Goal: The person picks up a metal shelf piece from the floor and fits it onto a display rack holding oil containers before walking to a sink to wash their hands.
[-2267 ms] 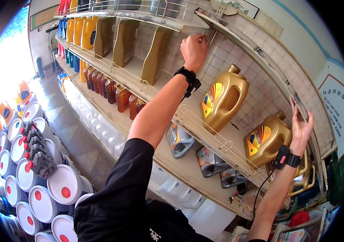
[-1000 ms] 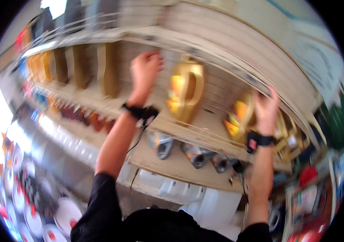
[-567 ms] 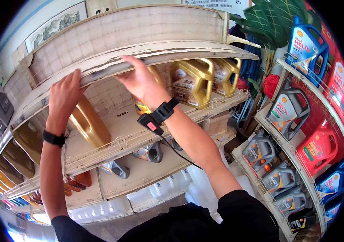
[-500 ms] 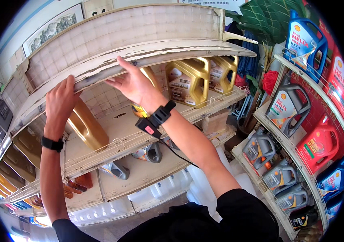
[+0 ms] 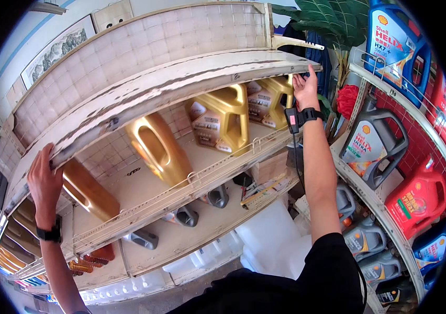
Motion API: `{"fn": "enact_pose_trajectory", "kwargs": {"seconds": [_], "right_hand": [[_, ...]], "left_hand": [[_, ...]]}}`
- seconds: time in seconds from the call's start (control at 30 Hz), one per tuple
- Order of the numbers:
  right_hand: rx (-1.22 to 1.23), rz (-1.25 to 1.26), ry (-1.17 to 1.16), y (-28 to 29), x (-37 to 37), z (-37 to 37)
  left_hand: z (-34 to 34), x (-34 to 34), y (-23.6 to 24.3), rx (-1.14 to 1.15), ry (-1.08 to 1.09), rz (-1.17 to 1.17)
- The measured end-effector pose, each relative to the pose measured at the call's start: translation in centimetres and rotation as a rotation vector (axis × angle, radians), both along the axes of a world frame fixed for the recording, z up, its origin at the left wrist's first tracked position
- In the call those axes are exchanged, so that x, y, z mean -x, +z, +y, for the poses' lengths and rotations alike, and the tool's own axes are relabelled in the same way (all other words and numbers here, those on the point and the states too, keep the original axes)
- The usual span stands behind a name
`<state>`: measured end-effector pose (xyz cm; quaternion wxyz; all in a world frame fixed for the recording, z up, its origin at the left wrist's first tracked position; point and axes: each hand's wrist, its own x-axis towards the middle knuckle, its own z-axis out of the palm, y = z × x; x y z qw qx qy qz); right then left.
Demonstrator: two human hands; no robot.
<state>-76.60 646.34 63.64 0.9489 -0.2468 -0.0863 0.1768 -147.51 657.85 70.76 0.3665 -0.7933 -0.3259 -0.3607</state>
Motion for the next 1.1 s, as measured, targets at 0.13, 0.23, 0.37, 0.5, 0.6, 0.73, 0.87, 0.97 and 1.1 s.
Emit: {"fn": "enact_pose_trajectory", "kwargs": {"seconds": [0.13,0.23,0.37,0.5,0.6,0.73,0.87,0.97,1.1], "right_hand": [[0.061,-0.097,0.018,0.3,-6.1,1.2],[-0.106,-0.088,0.172,0.3,-6.9,2.8],[-0.106,-0.102,0.110,1.6,-10.0,4.3],[-0.127,-0.144,0.196,1.4,-11.5,2.9],[-0.162,-0.176,0.125,2.9,-9.2,2.0],[-0.190,-0.222,0.090,5.3,-8.2,0.4],[-0.178,-0.229,0.055,7.8,-7.2,-0.4],[-0.167,-0.212,0.059,9.8,-7.1,-0.5],[-0.205,-0.276,0.150,12.3,-4.8,-1.2]], "left_hand": [[-5.7,-6.4,-1.2,-0.300,-0.062,-0.022],[-7.8,-10.1,-10.3,0.392,-0.303,-0.367],[-8.7,-23.0,-10.4,1.348,-1.078,-0.890],[-6.0,-28.6,-7.7,1.428,-1.595,-1.363],[-6.1,-29.0,-4.3,1.334,-1.697,-1.610],[-5.3,-28.0,-2.3,1.360,-1.819,-1.560],[-5.5,-26.8,-0.4,1.417,-1.713,-1.567],[-4.6,-27.6,0.0,1.338,-1.797,-1.552],[-4.9,-27.7,2.0,1.380,-1.760,-1.556]]}}
